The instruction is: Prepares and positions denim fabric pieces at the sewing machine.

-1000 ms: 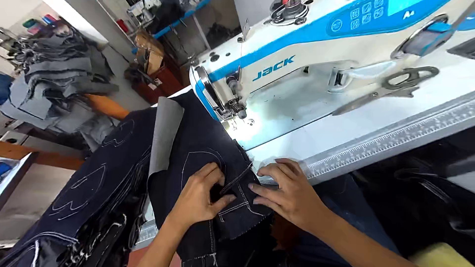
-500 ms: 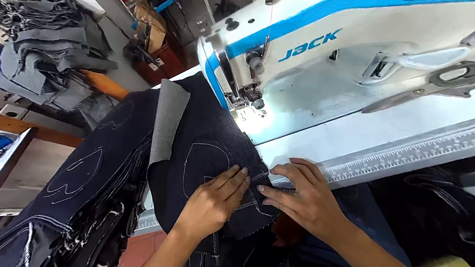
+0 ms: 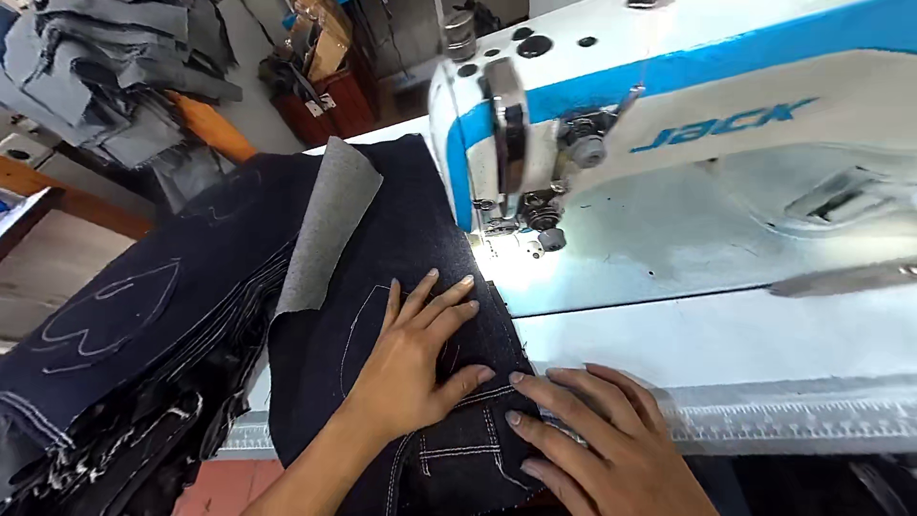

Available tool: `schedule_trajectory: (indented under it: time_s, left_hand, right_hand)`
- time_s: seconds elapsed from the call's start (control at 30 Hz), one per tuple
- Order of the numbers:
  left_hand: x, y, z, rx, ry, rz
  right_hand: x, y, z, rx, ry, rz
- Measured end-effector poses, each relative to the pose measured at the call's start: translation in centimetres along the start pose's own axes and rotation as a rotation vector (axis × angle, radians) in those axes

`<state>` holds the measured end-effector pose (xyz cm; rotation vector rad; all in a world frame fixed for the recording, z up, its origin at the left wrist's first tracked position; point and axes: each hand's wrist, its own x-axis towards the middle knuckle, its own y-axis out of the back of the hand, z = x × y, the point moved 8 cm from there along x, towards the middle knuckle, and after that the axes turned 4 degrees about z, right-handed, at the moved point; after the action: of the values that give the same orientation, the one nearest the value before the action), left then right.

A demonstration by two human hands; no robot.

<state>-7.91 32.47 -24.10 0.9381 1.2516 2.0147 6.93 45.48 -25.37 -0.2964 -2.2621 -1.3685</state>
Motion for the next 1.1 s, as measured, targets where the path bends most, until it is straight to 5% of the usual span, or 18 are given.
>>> schedule_trajectory:
  time_s: [0.13, 0.47, 0.83, 1.1]
  left_hand:
    - [1.7, -0.7, -0.4, 0.007, -0.033, -0.072]
    - [6.9, -0.7, -2.8, -0.106, -0.235, -0.15]
    - [5.8, -0.5, -2.6, 0.012, -0.171, -0.131]
    - [1.6, 0.2, -2.0, 0.076, -0.049, -0.073]
  right_hand:
    - [1.9, 0.8, 0.9, -0.017, 0.074, -0.149]
    - [4.9, -0.5, 3.0, -0.031, 0.074, 0.015]
    - [5.0, -0.7, 3.4, -0.021, 0.027, 0.013]
    - [2.3, 0.1, 1.7, -0.043, 0.015, 0.215]
